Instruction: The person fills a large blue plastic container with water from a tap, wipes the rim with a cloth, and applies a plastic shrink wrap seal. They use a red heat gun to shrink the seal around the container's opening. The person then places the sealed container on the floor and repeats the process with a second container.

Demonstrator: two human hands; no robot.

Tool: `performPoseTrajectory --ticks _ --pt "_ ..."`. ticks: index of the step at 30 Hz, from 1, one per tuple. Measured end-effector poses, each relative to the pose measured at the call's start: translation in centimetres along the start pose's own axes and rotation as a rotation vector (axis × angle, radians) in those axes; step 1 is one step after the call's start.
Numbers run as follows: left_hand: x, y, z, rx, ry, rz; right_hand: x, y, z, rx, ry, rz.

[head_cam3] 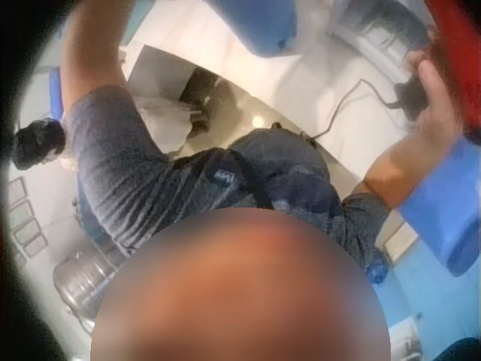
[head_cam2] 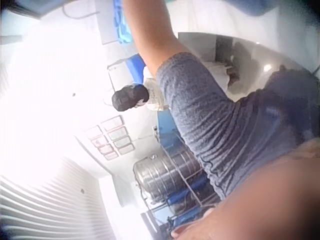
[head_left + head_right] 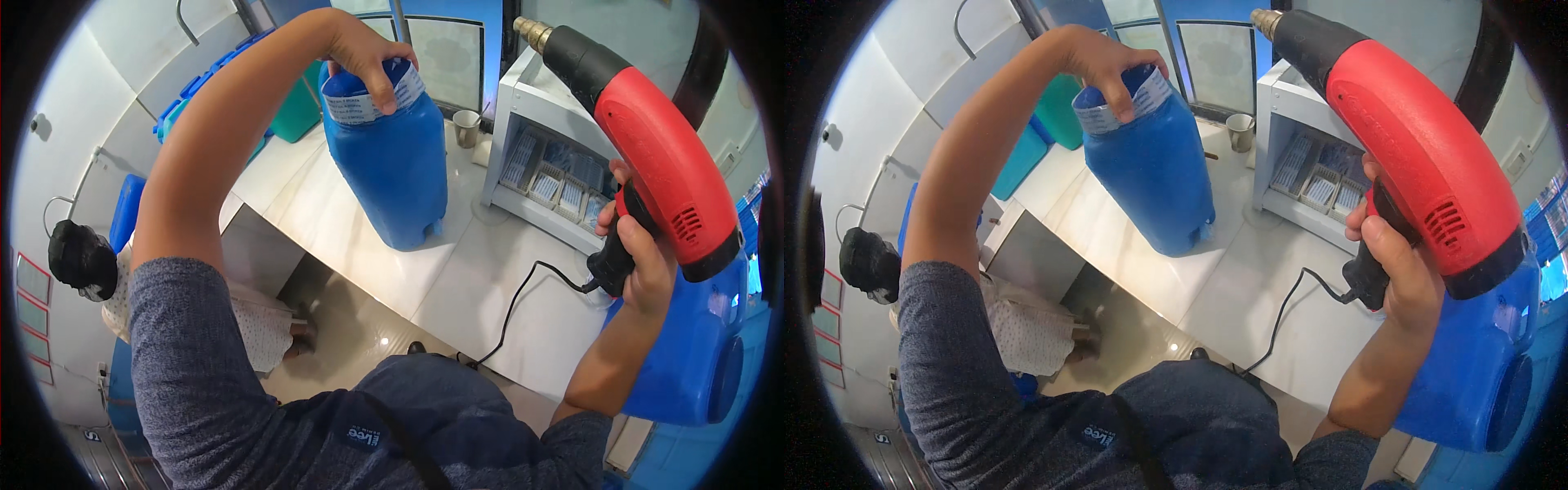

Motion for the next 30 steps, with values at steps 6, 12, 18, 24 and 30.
performPoseTrajectory --ticks 6,12,18,24,30 --pt "0.4 0.2 2.7 0.333 -0.148 -0.253 1.5 1.1 2.7 0.021 -0.054 -0.014" --pt "-0.1 -2.0 2.5 0.281 -0.262 -0.239 3.2 1.6 3.9 0.038 -0.116 -0.062" --pt "-0.1 -0.9 5.0 0.459 -0.267 -0.272 4.4 0.8 4.3 0.016 -0.115 -0.111" --pt "0.3 -1.1 3.9 0.332 -0.239 -0.283 5.1 0.9 4.6 0.025 -0.131 -0.094" --pt "0.9 -0.2 2.7 0.16 -0.161 -0.318 5.8 1.3 4.8 0.039 -0.145 -0.078"
Point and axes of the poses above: each hand's wrist, its own z-axis away from the middle knuckle, its own y-axis out of the back of the hand, x = y × z, the point moved 10 cm from there along -z, towards the middle knuckle, and after that the axes turned 14 degrees about -x, right-handed, at the moved point
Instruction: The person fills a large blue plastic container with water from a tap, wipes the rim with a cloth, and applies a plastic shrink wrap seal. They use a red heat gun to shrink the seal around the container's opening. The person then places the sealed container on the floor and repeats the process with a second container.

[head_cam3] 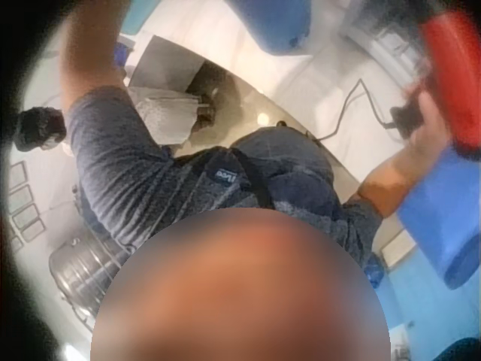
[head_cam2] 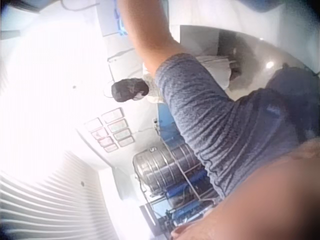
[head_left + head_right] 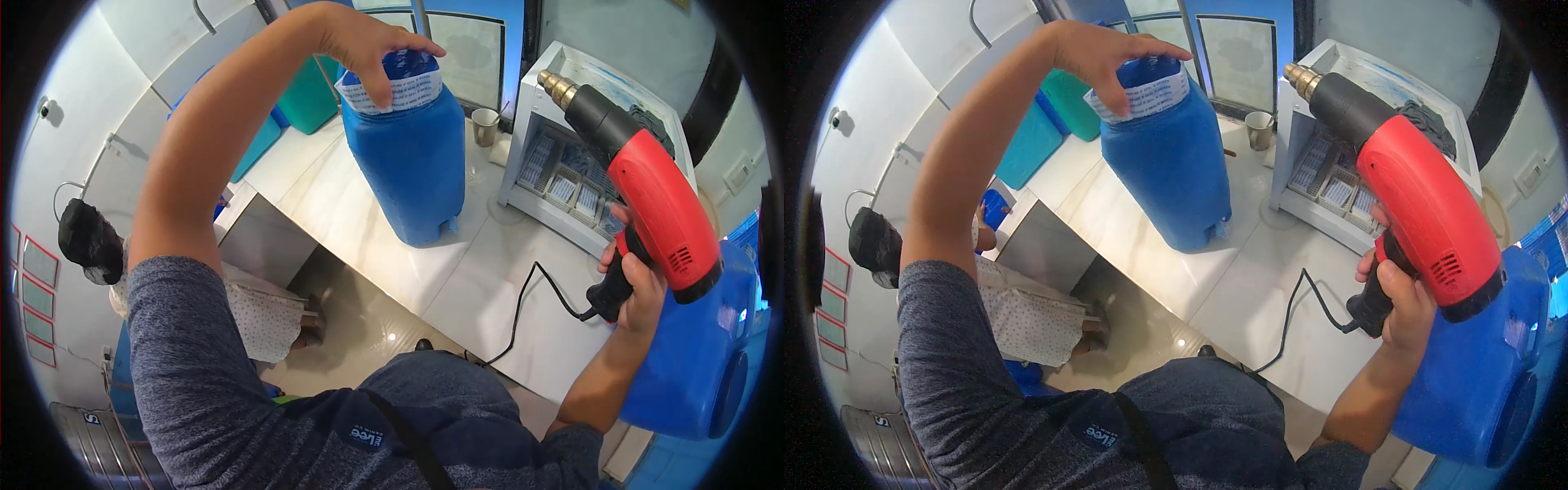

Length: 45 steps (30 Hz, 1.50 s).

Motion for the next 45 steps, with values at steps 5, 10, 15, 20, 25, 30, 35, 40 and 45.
performPoseTrajectory --ticks 5,10,15,20,25,30,35,40,45 --pt "0.3 0.0 -0.2 0.047 0.042 -0.03 0.3 1.1 0.3 0.033 0.006 -0.025" --pt "0.3 -0.2 -0.4 0.022 0.077 -0.023 0.4 0.2 1.0 0.039 -0.029 0.032" --pt "0.5 0.1 -0.4 0.026 0.04 -0.051 1.0 -4.7 1.2 -0.191 -0.091 0.017" --pt "0.3 0.0 -0.4 0.021 0.03 -0.044 2.8 -4.7 1.2 -0.038 -0.198 -0.222" --pt "0.1 0.2 -0.3 0.041 -0.013 -0.014 3.5 -6.5 0.9 -0.127 -0.181 -0.242" --pt "-1.5 0.2 -0.5 0.069 0.096 0.006 3.9 -6.4 0.8 -0.151 -0.147 -0.21" --pt "-3.9 -0.2 1.7 0.121 0.258 0.256 3.1 -6.4 1.0 -0.221 -0.091 -0.088" --pt "-6.2 -1.7 4.3 0.086 0.325 0.44 2.9 -6.2 1.2 -0.154 -0.124 -0.157" --pt "-5.7 -0.6 3.2 0.325 0.147 0.28 2.6 -7.1 1.2 -0.145 -0.141 -0.139"
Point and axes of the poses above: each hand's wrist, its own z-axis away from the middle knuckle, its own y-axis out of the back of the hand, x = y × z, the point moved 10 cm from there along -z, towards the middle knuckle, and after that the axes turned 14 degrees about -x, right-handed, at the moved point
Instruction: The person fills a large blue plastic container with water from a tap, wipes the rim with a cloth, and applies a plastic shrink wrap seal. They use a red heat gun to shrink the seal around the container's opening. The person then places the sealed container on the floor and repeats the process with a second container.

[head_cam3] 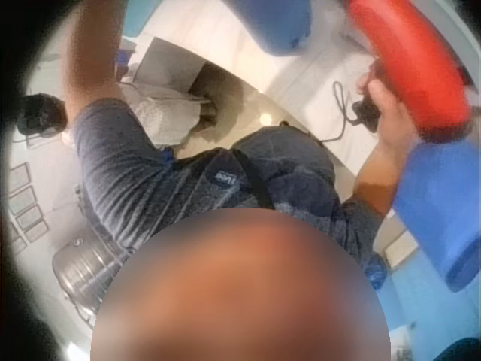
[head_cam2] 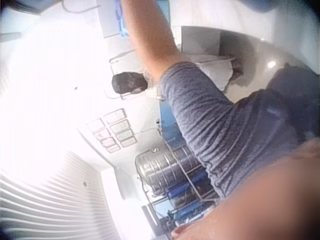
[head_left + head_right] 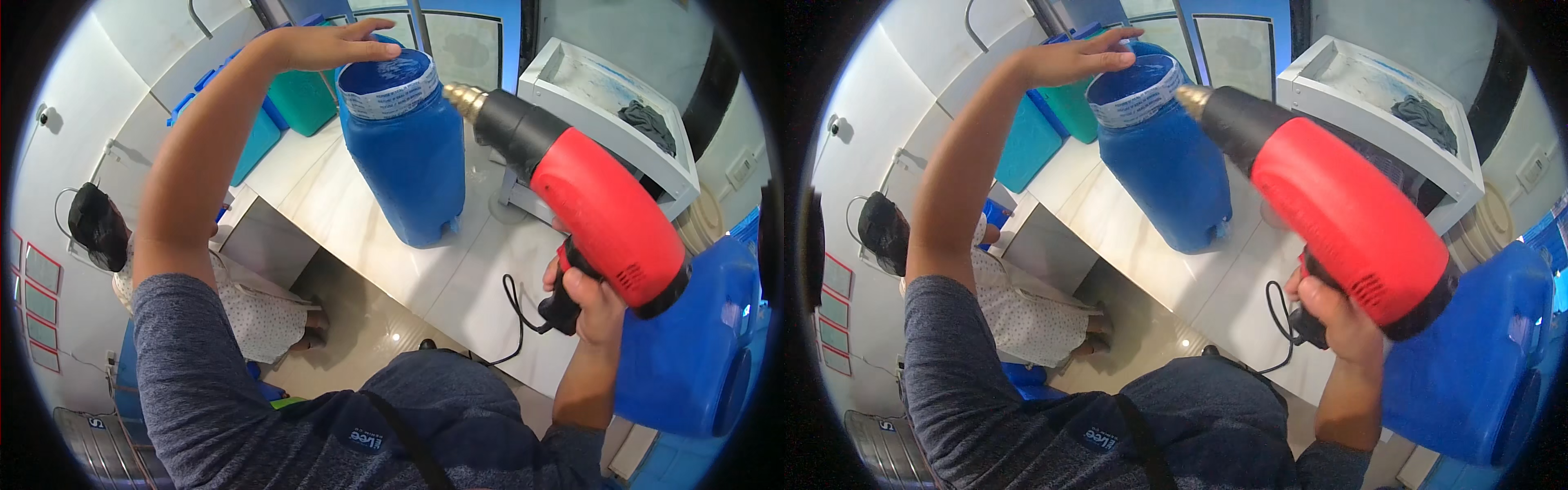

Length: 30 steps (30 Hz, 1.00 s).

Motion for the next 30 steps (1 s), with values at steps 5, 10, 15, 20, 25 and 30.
performPoseTrajectory --ticks 5,10,15,20,25,30 --pt "3.2 -0.2 -1.5 0.067 -0.173 -0.042 -0.6 -1.4 -0.4 -0.09 0.061 -0.028" --pt "1.9 -0.1 -1.5 -0.02 -0.02 0.055 -1.1 0.6 0.3 0.104 -0.024 0.049" --pt "0.5 1.3 -0.7 0.113 -0.032 -0.005 -2.2 -2.3 0.1 -0.095 0.052 0.011" --pt "3.8 0.4 -2.2 0.091 -0.343 -0.083 -1.0 -0.5 0.2 0.105 -0.04 0.005" --pt "-1.2 0.0 -1.7 -0.057 0.118 -0.062 -1.7 -2.0 0.1 -0.108 0.043 0.046" --pt "2.6 1.5 -1.4 0.172 -0.249 -0.133 -0.3 -0.9 0.6 0.061 -0.012 -0.024"
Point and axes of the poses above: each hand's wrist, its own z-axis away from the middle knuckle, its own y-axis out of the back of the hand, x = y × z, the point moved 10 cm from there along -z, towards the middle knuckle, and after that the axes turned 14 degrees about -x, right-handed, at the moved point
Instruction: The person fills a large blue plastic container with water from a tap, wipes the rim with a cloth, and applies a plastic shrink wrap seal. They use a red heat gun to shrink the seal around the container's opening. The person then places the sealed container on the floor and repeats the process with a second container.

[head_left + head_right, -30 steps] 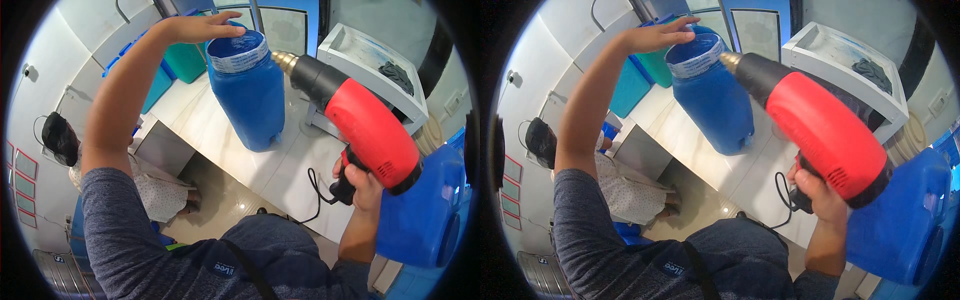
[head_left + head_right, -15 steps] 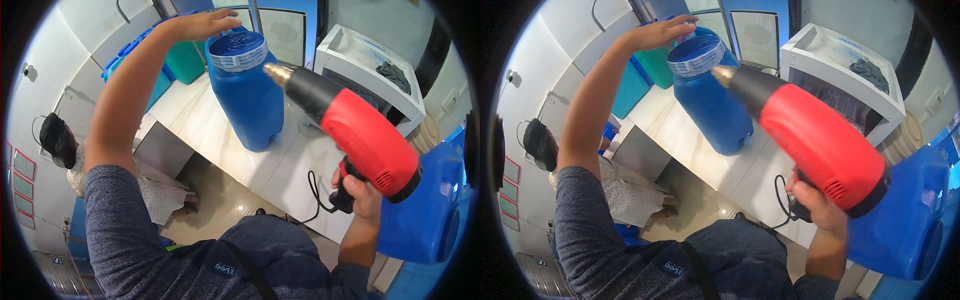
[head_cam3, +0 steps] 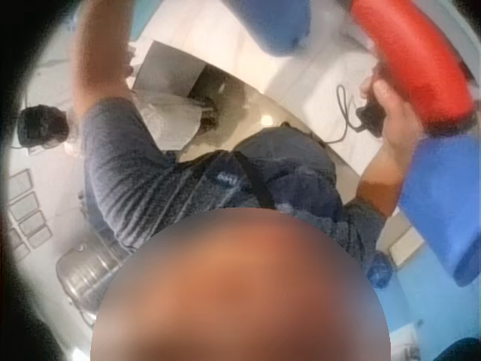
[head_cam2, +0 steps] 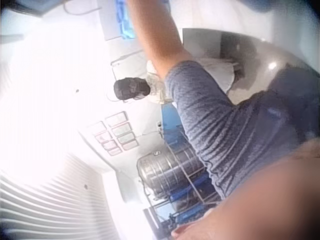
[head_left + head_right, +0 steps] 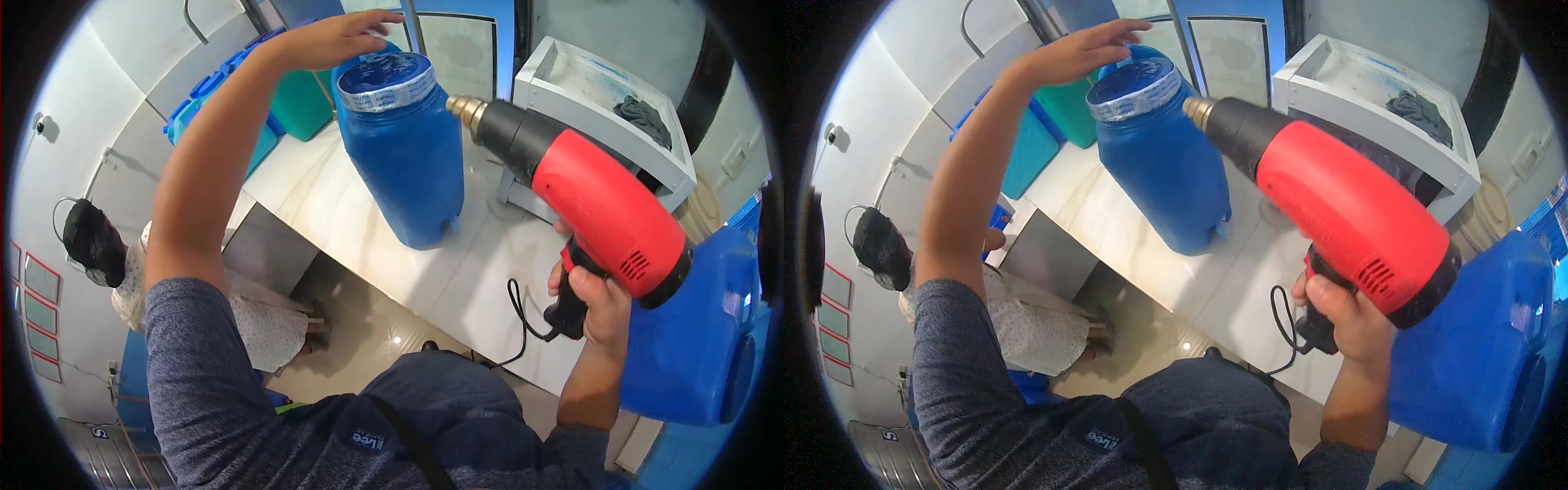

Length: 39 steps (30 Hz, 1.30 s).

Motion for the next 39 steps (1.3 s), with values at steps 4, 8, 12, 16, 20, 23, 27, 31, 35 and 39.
performPoseTrajectory --ticks 4,8,12,16,20,23,27,31,35,39 --pt "1.6 -1.2 -1.4 -0.037 -0.13 0.017 -1.0 -0.6 -1.0 -0.064 0.057 0.07" --pt "-2.1 -1.8 -0.6 -0.188 0.214 0.024 -1.6 0.3 -1.2 0.014 -0.023 0.071" --pt "-2.5 -1.1 -0.2 -0.11 0.272 0.011 -2.1 -1.8 -1.1 -0.124 0.04 -0.06" --pt "1.0 -1.1 -1.0 -0.049 -0.025 -0.006 -0.2 -0.8 -0.9 -0.022 -0.106 0.046" --pt "-4.4 -1.9 1.1 -0.25 0.486 0.121 -1.0 0.6 -0.7 0.057 -0.024 0.052" --pt "-5.1 -1.5 1.5 -0.225 0.539 0.011 -1.2 -0.9 -0.4 -0.051 -0.018 0.012" --pt "1.3 -0.3 0.1 0.104 -0.095 -0.064 0.0 0.4 -0.6 0.046 -0.127 -0.052" --pt "-2.8 -2.5 1.3 -0.217 0.293 0.162 -0.8 -1.2 -0.8 -0.147 -0.021 -0.1" --pt "-5.8 -1.8 4.1 -0.289 0.569 0.216 0.2 -0.3 -0.3 -0.057 -0.107 -0.003" --pt "-1.1 0.4 2.1 0.043 0.103 -0.035 -0.1 -0.8 -0.9 -0.068 -0.081 0.054"
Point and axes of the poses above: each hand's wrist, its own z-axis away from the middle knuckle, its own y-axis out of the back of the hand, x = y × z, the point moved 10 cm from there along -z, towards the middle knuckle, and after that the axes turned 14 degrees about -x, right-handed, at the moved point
